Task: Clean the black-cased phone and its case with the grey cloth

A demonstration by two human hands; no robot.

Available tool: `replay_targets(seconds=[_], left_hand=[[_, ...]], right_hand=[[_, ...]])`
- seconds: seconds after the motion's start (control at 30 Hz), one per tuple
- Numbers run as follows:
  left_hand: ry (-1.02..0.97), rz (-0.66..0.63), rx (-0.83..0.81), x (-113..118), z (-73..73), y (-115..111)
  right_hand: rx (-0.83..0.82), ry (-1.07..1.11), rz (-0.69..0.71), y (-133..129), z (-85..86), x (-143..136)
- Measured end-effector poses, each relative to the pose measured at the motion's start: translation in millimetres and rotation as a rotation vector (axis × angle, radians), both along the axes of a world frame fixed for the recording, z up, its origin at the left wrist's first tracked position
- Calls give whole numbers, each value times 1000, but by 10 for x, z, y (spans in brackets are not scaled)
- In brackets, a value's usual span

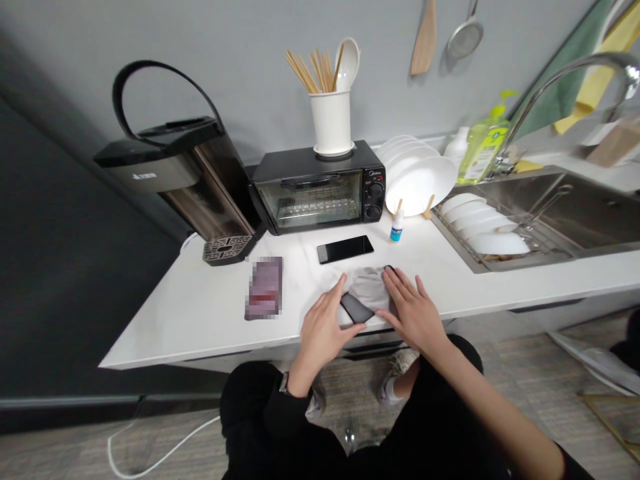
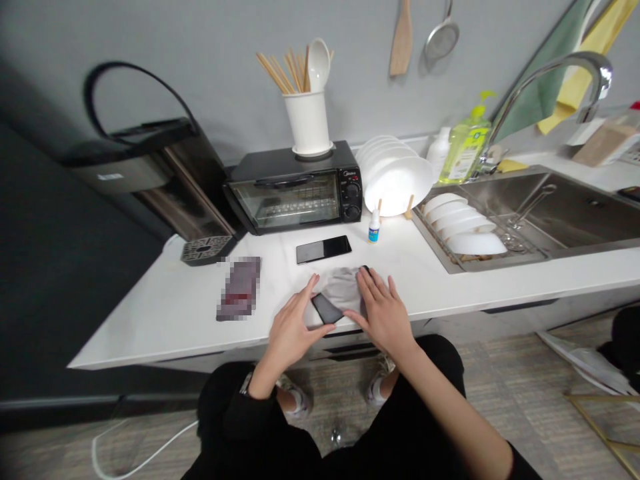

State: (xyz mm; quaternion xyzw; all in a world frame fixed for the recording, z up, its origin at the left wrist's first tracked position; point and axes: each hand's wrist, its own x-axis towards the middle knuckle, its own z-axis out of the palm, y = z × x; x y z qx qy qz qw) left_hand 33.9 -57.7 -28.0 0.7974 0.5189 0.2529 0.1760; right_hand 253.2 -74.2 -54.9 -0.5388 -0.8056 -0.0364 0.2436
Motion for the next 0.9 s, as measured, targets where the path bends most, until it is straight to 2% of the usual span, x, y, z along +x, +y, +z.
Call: replay_targets(seconds=[0.03,0.07,0.17,0.2,0.23,0.33,0.37,0.43,0.57,0.63,0.73,0.8,0.83,0.9], left_hand=[[2,3,-5,4,-1,2],[3,2,-6,6,-3,4],[-9,-16,15,-7,-16,-1],[-15,-20,23,-15,-18,-7],[-20,-20,28,-22,-17,-14],[-21,-17,19,-31,-4,-24],[-20,-20,15,-30,2,-22],[-18,-24,15,-25,9,-14],[-12,-27,17,-30,10,-8],[-15,-34,7,-33,10,-11],[-16,-28,-12,-22,14,-10],[-13,-22,-14,-9,16,-4],[-12,-21,-12,-5,15,-1],[-14,-24,-8,-10,12,1]], right_hand=[[7,12,-6,-2,4,-22],[0,16,48,-15,12,-66],[-65,-14,335,-35,55,-207],[-78,-25,361,-15,70,-217],[-78,-33,331,19,80,-201],[-30,-53,109,109,74,-101],[-12,-62,73,103,62,-93],[5,-85,120,20,38,-149],[-14,-124,336,-160,22,-226],[-4,-128,291,-125,21,-63],[53,-110,52,10,10,290],[75,-94,-62,48,11,373],[69,-90,-59,36,16,334],[24,-97,79,-25,34,134]])
